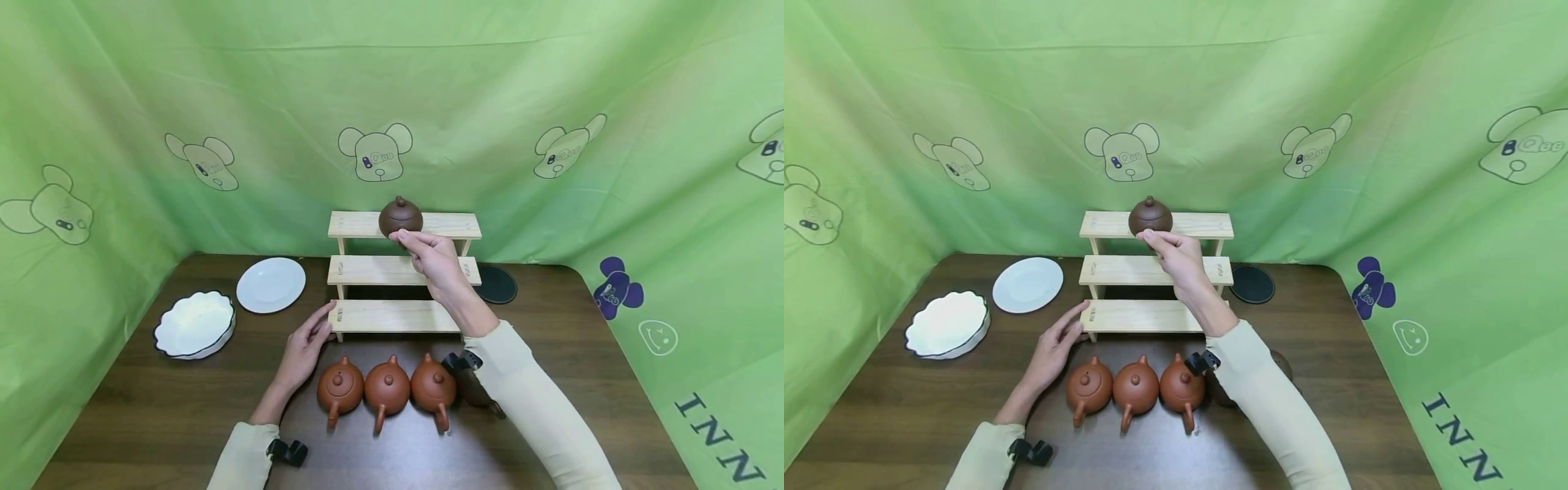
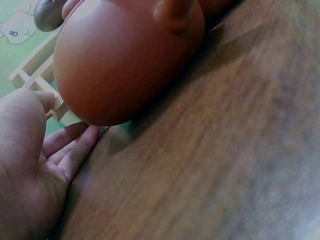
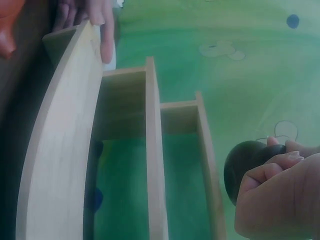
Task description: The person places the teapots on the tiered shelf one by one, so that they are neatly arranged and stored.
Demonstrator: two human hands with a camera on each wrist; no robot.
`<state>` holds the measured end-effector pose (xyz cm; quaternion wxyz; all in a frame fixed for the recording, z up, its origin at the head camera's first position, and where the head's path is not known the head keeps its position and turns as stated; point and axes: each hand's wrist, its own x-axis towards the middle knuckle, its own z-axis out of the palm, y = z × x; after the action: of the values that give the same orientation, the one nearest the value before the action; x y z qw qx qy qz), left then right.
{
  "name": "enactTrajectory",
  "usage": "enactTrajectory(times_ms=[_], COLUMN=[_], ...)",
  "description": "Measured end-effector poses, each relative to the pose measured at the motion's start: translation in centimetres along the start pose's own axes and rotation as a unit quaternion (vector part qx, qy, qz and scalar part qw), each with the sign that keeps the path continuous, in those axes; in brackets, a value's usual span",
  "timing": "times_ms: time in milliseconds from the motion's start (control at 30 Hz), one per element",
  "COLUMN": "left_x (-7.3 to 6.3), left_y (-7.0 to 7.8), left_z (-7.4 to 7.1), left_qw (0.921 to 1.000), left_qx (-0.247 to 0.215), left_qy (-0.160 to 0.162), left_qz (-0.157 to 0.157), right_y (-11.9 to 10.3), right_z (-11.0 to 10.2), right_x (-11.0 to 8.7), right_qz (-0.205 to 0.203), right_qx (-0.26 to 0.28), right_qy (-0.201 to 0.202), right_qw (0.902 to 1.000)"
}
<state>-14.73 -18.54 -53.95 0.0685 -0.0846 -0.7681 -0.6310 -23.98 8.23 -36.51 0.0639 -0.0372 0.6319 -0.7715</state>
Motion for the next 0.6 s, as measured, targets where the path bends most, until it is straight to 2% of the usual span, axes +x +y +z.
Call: enactTrajectory(times_ms=[367, 467, 600], left_x=[0.0, 0.0, 0.0], left_y=[-0.1, -0.4, -0.3], left_z=[-0.1, -0.1, -0.1], left_qw=[0.9999, 0.9996, 0.9996], left_qx=[0.003, 0.005, 0.008], left_qy=[0.0, 0.005, 0.006], left_qz=[0.014, 0.026, 0.025], right_y=[1.0, 1.2, 1.5], right_z=[1.8, 2.2, 2.4], right_x=[1.4, 1.8, 2.2], right_qz=[0.019, 0.018, 0.014], right_qx=[0.013, 0.016, 0.014], right_qy=[0.009, 0.008, 0.003], right_qw=[0.9997, 0.9997, 0.9998])
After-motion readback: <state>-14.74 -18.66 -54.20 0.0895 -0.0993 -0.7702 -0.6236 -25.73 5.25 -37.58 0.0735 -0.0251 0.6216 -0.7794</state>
